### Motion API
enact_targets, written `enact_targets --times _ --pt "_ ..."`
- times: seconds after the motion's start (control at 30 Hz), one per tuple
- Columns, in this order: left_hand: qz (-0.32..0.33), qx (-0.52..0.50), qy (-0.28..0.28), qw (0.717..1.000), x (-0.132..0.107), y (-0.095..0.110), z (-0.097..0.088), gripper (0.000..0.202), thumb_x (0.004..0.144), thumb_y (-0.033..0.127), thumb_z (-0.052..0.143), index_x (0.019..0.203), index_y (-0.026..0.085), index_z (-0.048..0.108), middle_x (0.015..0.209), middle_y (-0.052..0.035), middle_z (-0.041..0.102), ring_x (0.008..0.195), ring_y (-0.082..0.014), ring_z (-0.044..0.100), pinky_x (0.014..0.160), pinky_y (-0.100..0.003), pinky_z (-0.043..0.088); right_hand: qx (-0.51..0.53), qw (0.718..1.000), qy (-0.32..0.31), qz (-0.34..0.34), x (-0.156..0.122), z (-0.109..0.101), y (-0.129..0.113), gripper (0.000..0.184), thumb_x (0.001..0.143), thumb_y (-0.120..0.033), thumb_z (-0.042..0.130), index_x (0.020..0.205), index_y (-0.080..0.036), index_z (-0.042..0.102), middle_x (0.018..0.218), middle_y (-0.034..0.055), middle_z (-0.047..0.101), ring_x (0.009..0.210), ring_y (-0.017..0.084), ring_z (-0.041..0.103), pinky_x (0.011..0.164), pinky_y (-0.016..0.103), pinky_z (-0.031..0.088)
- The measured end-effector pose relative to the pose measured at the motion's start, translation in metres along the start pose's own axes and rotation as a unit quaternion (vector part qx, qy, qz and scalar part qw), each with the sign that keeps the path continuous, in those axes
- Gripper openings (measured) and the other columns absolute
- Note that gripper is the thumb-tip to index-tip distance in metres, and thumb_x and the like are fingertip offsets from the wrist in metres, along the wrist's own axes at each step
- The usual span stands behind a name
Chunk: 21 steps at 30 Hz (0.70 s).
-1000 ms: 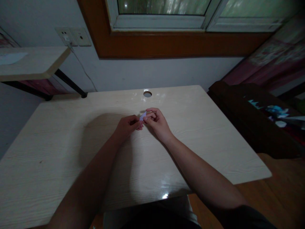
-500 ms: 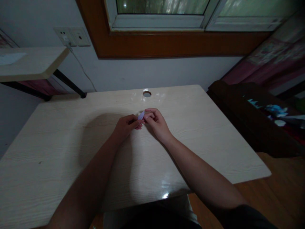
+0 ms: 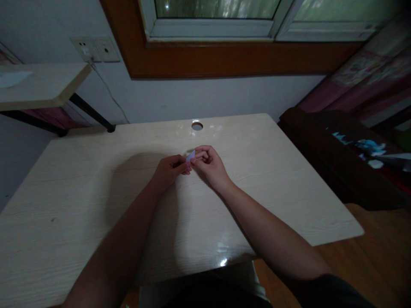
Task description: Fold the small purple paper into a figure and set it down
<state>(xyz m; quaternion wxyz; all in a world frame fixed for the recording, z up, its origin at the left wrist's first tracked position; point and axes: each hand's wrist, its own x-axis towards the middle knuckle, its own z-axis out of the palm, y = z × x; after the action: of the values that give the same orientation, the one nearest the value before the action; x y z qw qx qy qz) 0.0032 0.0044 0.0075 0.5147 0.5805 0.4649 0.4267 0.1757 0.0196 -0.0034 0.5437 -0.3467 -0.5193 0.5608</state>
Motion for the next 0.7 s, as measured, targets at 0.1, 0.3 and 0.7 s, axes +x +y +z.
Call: enact_targets --times 0.1,0.3,0.7 --pt "-0.002 0.002 -0.001 1.000 -0.0005 0.0005 0.0002 0.029 0.078 0.044 0.073 0.075 0.015 0.069 0.071 -0.0038 0.072 0.065 -0.0155 0.068 0.068 -0.027 0.057 -0.002 1.000 0.002 -0.007 0.0001 -0.0006 0.0005 0.034 0.075 -0.029 0.076 0.103 -0.025 0.056 0.078 -0.0035 0.065 0.072 0.014 0.061 0.072 0.030 0.048" --pt "-0.005 0.007 -0.013 1.000 -0.0008 0.0039 0.0012 0.031 0.078 0.045 0.073 0.075 0.015 0.069 0.071 -0.0047 0.072 0.064 -0.0153 0.068 0.067 -0.027 0.057 0.014 1.000 0.007 -0.027 -0.0008 -0.0015 0.0012 0.031 0.078 -0.025 0.074 0.102 -0.025 0.054 0.075 -0.0050 0.065 0.070 0.013 0.061 0.072 0.030 0.047" --pt "-0.005 -0.020 -0.008 1.000 0.0013 -0.0015 -0.0017 0.032 0.078 0.046 0.075 0.079 0.014 0.069 0.073 -0.0050 0.072 0.064 -0.0154 0.068 0.066 -0.027 0.057 -0.058 0.997 0.001 -0.053 -0.0037 -0.0031 0.0011 0.027 0.083 -0.030 0.069 0.105 -0.025 0.054 0.079 -0.0036 0.067 0.073 0.014 0.063 0.072 0.031 0.048"
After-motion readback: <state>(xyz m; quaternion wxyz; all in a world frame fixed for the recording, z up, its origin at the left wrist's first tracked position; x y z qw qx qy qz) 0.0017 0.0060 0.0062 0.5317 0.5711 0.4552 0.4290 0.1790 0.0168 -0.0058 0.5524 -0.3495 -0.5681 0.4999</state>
